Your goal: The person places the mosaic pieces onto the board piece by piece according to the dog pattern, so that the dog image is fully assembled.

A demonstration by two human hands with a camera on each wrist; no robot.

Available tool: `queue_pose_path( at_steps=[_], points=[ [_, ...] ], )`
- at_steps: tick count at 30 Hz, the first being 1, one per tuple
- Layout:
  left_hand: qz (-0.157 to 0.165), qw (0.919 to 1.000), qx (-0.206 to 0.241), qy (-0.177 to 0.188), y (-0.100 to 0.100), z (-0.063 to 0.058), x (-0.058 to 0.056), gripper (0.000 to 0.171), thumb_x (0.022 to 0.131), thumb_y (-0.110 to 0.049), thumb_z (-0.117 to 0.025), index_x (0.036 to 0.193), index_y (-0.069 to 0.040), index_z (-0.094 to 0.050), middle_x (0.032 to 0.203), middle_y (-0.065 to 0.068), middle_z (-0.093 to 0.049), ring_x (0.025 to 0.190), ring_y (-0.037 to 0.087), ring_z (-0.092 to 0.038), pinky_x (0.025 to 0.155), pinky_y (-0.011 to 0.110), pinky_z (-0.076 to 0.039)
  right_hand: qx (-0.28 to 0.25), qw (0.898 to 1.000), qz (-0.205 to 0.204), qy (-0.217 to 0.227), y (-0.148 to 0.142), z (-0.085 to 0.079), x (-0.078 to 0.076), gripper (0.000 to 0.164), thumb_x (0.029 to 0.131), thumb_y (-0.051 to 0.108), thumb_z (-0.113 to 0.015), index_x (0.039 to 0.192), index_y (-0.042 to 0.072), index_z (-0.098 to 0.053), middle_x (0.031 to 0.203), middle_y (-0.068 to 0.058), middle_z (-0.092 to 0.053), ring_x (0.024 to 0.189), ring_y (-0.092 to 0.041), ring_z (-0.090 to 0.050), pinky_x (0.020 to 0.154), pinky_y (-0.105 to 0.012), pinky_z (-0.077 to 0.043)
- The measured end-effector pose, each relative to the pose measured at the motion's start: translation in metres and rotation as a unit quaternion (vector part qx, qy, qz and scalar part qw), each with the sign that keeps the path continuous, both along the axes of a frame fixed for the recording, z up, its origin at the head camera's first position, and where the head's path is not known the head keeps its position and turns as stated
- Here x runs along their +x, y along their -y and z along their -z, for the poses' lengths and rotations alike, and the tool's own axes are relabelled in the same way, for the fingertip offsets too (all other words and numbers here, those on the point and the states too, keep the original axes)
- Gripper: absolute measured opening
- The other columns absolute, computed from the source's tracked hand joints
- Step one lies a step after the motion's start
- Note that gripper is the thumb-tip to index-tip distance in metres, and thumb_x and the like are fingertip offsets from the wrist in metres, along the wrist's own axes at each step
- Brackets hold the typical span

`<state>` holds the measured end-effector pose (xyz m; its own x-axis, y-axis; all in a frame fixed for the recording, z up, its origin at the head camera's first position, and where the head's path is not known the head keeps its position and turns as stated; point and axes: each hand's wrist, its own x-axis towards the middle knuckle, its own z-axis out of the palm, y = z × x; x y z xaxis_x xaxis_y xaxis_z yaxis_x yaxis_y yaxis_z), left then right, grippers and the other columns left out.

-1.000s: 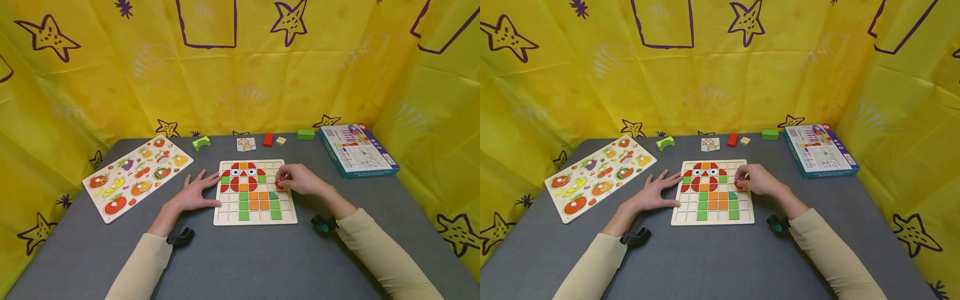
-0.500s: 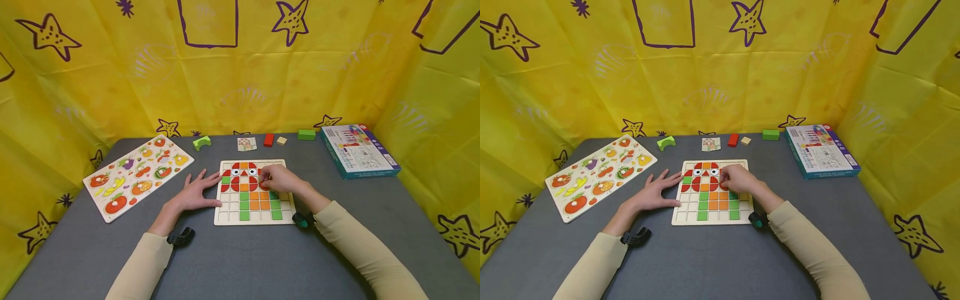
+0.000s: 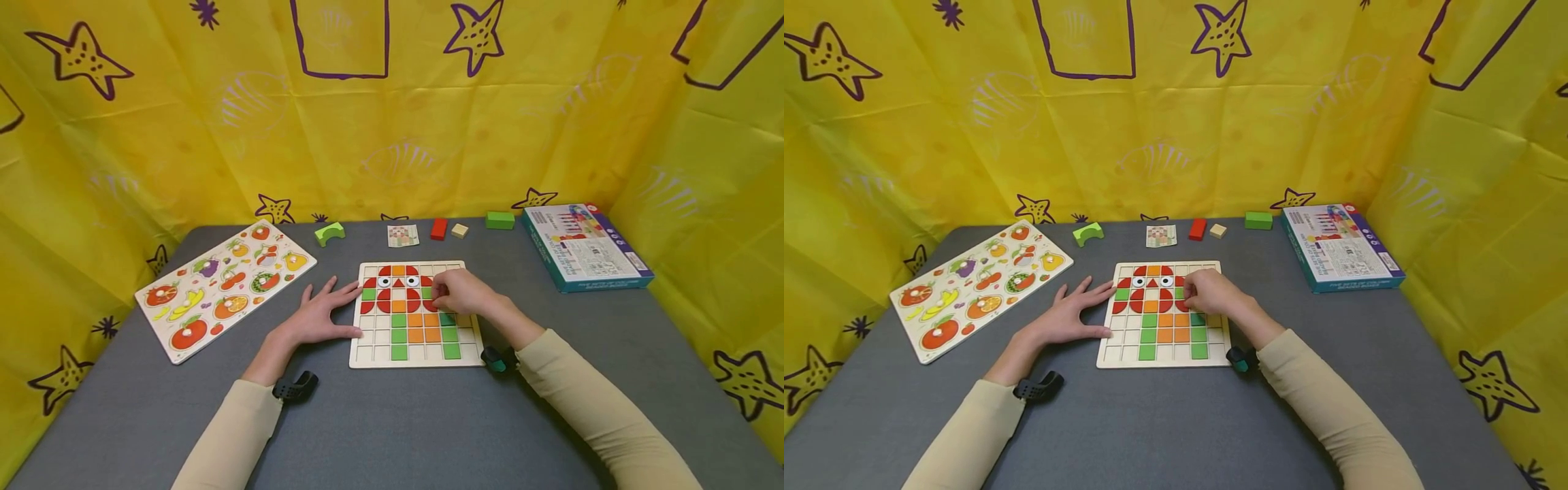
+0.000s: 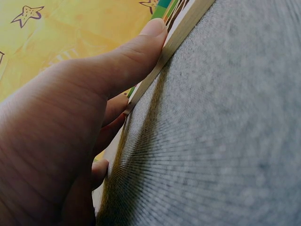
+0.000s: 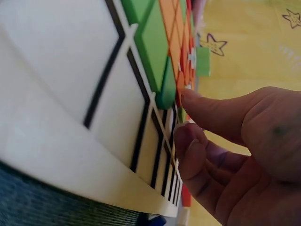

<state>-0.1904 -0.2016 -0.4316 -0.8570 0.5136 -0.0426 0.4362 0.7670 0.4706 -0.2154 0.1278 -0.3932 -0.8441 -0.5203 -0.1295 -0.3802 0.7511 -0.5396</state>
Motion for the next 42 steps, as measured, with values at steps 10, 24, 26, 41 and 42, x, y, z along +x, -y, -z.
queue_pose_path(
  at_steps=[10,24,26,41,42],
  points=[
    [0.002,1.0,0.002,-0.001,0.002,0.001,0.0,0.095,0.081,-0.064,-0.075,0.157,-0.02,-0.04,0.164,-0.002,-0.03,0.152,0.041,-0.006,0.11,0.07,0.008,0.004,1.0,-0.014,-0.016,0.007,0.004,-0.004,0.017,0.092,0.019,-0.077,0.08,0.013,-0.066,0.069,0.0,-0.057,0.067,-0.017,-0.052,0.061,-0.029,-0.042],
    [0.002,1.0,0.001,0.003,-0.001,-0.001,0.0,0.095,0.081,-0.062,-0.076,0.157,-0.02,-0.04,0.164,-0.002,-0.029,0.152,0.04,-0.006,0.111,0.069,0.008,-0.027,0.999,0.006,-0.017,-0.024,-0.008,-0.002,0.009,0.091,0.017,-0.077,0.092,0.01,-0.07,0.076,-0.001,-0.059,0.072,-0.019,-0.052,0.065,-0.033,-0.042],
    [0.001,1.0,0.001,0.003,-0.001,0.0,0.0,0.095,0.081,-0.063,-0.076,0.157,-0.02,-0.04,0.164,-0.002,-0.029,0.152,0.041,-0.006,0.111,0.069,0.008,-0.027,0.999,0.013,-0.016,-0.033,-0.009,-0.002,0.01,0.092,0.017,-0.076,0.096,0.01,-0.07,0.079,-0.001,-0.059,0.074,-0.02,-0.053,0.065,-0.033,-0.043],
    [0.005,1.0,0.005,0.003,0.001,-0.002,0.0,0.094,0.081,-0.062,-0.076,0.157,-0.018,-0.04,0.164,-0.001,-0.03,0.152,0.042,-0.005,0.11,0.07,0.008,-0.027,0.999,0.025,-0.004,-0.087,0.005,0.006,0.012,0.093,0.012,-0.075,0.101,0.004,-0.072,0.085,-0.001,-0.065,0.078,-0.019,-0.056,0.075,-0.036,-0.048],
    [0.005,1.0,0.005,0.003,0.001,-0.001,0.0,0.094,0.081,-0.062,-0.076,0.157,-0.018,-0.04,0.164,-0.001,-0.03,0.152,0.042,-0.005,0.11,0.07,0.008,-0.024,0.999,0.026,-0.003,-0.088,0.006,0.006,0.012,0.093,0.013,-0.075,0.101,0.004,-0.072,0.085,-0.001,-0.065,0.078,-0.019,-0.056,0.074,-0.035,-0.048]
  ],
)
